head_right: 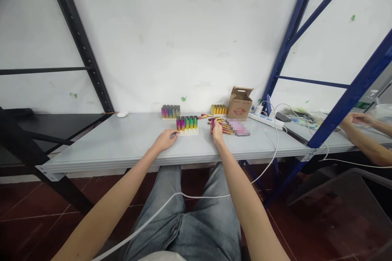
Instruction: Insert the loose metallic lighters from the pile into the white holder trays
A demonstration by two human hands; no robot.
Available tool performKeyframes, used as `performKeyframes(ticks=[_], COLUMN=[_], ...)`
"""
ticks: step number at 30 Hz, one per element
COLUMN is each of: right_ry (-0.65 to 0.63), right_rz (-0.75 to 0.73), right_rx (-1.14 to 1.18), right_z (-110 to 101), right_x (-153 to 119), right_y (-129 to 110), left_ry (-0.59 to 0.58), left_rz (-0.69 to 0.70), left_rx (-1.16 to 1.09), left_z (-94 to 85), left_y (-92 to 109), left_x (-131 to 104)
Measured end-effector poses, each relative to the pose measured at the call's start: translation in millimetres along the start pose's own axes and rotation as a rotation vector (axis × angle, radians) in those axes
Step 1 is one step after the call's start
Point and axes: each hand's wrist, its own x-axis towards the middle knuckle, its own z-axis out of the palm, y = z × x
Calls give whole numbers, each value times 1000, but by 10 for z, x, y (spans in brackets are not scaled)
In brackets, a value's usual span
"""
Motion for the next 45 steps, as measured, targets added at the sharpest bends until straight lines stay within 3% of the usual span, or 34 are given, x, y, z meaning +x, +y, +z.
performKeyframes(ticks=[4,14,45], right_ry=[-20,-116,-139], right_rz=[115,174,171], right_rx=[192,337,272], right_z=[-53,-56,-47], right_x=[-4,-68,-60], right_y=[-63,-145,-114], left_ry=[5,-14,-14], left_rz=[-1,-12,-11], left_rx=[4,0,-4], left_z=[14,25,38], left_y=[-19,-41,-67], left_x=[5,18,15])
